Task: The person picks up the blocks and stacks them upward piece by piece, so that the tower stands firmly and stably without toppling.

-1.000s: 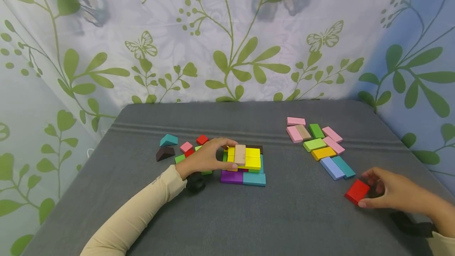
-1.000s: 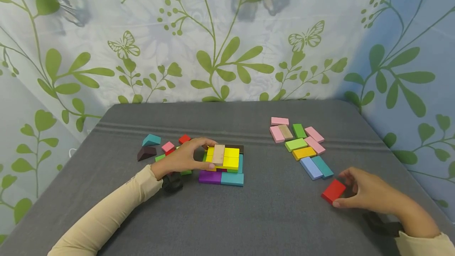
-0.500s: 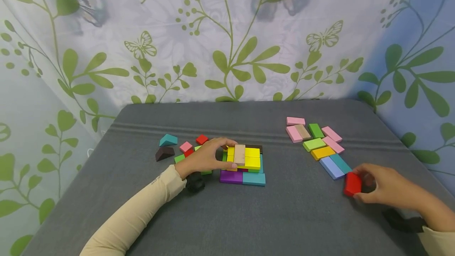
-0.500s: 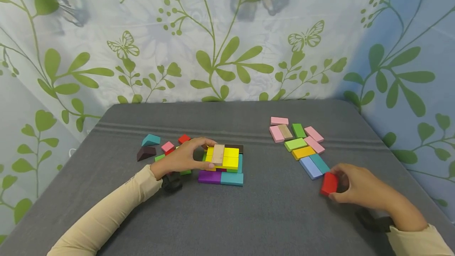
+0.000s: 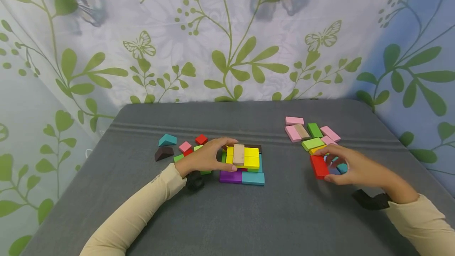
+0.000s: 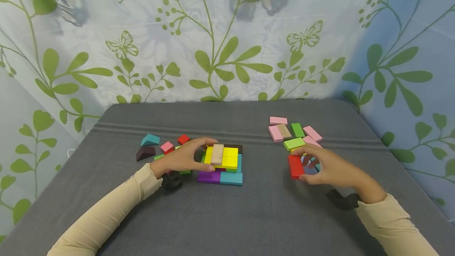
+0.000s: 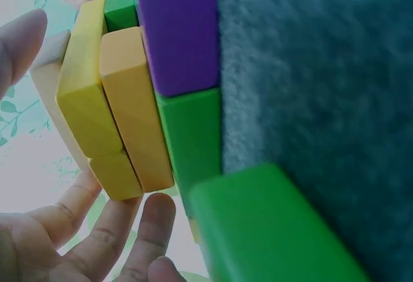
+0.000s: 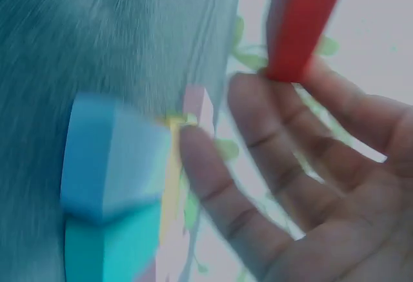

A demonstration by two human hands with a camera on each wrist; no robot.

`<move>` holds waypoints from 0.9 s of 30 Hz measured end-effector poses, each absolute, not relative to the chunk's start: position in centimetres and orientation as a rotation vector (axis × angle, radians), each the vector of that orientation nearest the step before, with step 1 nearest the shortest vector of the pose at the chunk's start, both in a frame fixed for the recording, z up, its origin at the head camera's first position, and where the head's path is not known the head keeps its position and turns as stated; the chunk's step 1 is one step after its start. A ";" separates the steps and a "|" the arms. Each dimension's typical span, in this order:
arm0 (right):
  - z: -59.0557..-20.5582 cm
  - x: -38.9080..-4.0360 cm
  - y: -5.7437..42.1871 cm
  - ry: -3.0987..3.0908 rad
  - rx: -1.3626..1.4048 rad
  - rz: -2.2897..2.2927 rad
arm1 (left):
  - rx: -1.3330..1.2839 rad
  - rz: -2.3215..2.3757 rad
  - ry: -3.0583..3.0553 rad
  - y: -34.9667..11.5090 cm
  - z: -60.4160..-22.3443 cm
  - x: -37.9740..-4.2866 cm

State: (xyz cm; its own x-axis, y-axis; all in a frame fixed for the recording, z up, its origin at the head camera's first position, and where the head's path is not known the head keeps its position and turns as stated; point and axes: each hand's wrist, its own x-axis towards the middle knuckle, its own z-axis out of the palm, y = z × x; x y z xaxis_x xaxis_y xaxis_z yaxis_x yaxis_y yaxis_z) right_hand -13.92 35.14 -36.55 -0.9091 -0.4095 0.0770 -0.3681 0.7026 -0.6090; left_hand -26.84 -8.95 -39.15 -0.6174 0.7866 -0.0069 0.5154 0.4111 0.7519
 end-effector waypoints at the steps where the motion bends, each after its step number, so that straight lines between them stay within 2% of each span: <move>1: -36.6 -14.3 34.7 2.831 -0.674 -1.041 | 1.124 1.040 2.307 -8.9 -39.1 -26.9; 9: -37.7 -17.6 31.1 2.816 -0.875 -1.265 | 1.130 1.079 2.334 -8.6 -39.3 -27.1; 17: -37.8 -20.1 26.8 2.760 -0.789 -1.315 | 1.116 1.101 2.354 -8.7 -39.6 -27.2; 27: -39.0 -21.7 22.0 2.701 -0.832 -1.236 | 1.132 1.142 2.331 -8.7 -40.0 -27.3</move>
